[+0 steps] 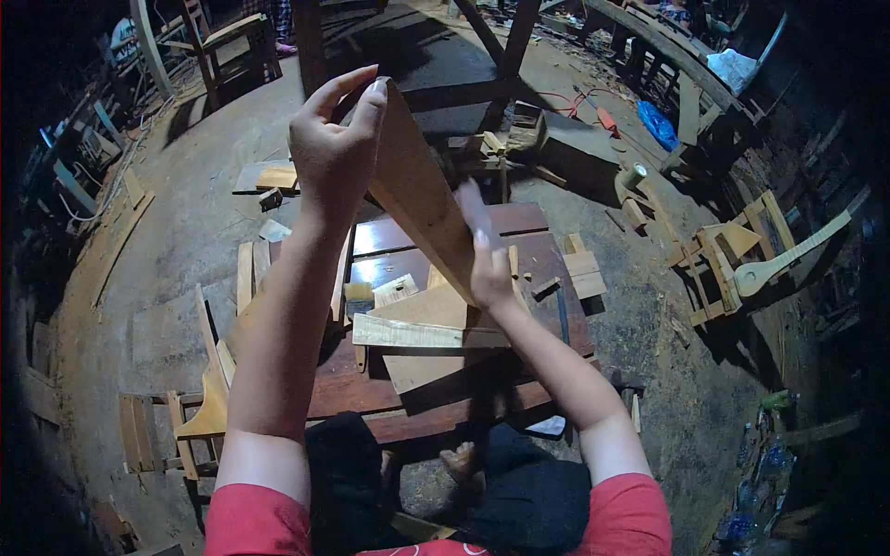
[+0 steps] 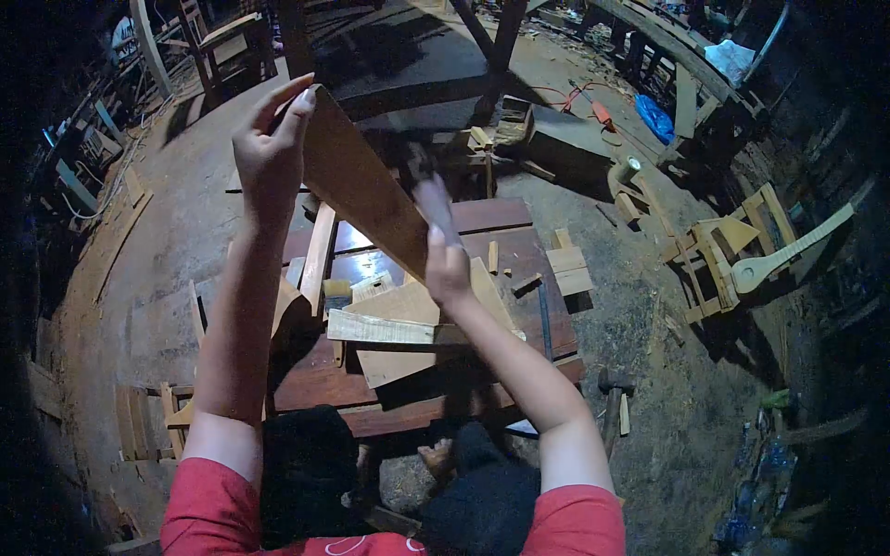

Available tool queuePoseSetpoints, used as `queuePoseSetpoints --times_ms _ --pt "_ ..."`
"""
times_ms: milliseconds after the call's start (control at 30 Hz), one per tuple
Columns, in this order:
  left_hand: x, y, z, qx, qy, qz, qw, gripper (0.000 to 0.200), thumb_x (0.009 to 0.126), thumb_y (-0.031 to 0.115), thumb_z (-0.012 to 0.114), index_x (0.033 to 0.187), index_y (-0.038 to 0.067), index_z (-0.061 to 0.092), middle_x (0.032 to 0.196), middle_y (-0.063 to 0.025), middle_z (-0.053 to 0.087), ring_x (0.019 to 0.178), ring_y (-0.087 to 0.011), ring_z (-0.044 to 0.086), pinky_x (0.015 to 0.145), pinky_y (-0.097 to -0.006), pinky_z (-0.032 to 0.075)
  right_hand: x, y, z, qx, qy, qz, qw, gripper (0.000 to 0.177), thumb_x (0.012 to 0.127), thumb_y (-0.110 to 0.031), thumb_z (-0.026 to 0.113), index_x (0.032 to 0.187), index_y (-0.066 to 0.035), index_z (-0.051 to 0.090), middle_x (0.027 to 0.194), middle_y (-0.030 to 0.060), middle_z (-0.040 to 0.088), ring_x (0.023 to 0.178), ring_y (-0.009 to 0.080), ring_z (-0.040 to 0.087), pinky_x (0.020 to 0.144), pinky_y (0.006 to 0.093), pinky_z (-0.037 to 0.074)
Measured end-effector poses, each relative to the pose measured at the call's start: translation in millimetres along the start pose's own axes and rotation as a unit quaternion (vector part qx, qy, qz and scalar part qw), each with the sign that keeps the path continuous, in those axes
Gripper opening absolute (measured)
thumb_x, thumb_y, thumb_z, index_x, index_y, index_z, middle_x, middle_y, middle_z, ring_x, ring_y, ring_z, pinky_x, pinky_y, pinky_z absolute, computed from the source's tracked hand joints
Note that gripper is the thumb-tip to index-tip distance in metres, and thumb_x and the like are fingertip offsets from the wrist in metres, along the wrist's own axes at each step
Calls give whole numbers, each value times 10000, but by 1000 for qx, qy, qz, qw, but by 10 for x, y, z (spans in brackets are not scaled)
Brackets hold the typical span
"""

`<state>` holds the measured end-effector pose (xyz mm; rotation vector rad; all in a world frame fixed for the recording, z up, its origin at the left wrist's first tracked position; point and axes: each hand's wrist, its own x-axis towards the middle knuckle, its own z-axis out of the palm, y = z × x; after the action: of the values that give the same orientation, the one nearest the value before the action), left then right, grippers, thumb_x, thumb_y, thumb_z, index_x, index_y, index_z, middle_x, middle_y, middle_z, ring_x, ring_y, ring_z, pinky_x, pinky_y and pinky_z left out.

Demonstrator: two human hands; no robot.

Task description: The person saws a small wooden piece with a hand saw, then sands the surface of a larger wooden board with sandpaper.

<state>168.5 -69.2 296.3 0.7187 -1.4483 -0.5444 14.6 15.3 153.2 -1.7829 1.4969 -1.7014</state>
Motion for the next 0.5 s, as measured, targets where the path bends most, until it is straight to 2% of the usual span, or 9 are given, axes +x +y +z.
queuePoseSetpoints --times_ms 67,100,167,200,267,333,367,433,500 --pt "17 -19 -3 -32 -3 -2 999 227 747 153 565 921 14 611 873 -110 616 815 -153 578 749 -238 429 145 -171 4 53 -76 145 985 398 873 -134 233 1225 39 304 1312 177 254 1248 254 186 1016 316 142" --pt "19 -21 -12 -32 -3 0 999 227 747 153 565 921 14 611 873 -110 616 815 -153 578 749 -238 429 123 -163 25 53 -76 143 985 398 873 -134 233 1225 39 304 1312 177 254 1248 254 186 1016 316 142" --pt "7 -15 -38 -52 -13 -19 998 226 752 157 562 917 11 611 872 -104 616 812 -148 575 751 -233 425 -27 -97 54 -230 -93 79 966 382 874 -129 230 1194 47 346 1256 192 336 1204 266 280 991 331 201" --pt "9 -21 -56 -54 -14 -16 998 226 752 157 562 917 11 611 872 -104 616 812 -148 575 751 -233 425 -109 36 70 -231 -89 78 966 382 874 -129 230 1194 47 346 1256 192 336 1204 266 280 991 331 201" --pt "22 -56 -103 -17 -2 -12 1000 226 755 159 561 917 10 610 873 -99 615 811 -138 570 745 -230 423 -330 551 119 -38 43 18 998 360 877 -117 231 1155 37 400 1189 221 405 1112 317 396 915 378 307" --pt "36 -114 -141 -16 3 -20 1000 230 755 161 561 922 10 608 867 -95 615 811 -130 566 740 -227 421 -814 1199 14 -125 81 69 986 383 882 -219 292 1116 53 427 912 209 563 831 348 544 747 392 398" --pt "54 -159 -153 -27 -5 -22 999 234 757 161 557 929 9 605 870 -95 615 812 -130 566 741 -228 421 -829 1159 -72 -128 84 66 986 383 882 -219 292 1116 53 427 912 209 563 831 348 544 747 392 398" --pt "35 -88 -128 -57 -13 -59 997 246 762 165 549 945 8 596 881 -97 612 824 -140 565 755 -235 416 -867 1057 -230 -160 -34 295 941 476 871 -325 258 1039 63 476 931 310 514 895 422 499 774 448 377" --pt "48 -112 -105 -47 -19 -42 998 245 766 166 546 947 7 595 887 -98 609 831 -142 562 762 -239 413 -786 999 -206 -183 -27 296 937 525 860 -374 256 988 75 496 858 313 522 858 425 510 759 445 380"
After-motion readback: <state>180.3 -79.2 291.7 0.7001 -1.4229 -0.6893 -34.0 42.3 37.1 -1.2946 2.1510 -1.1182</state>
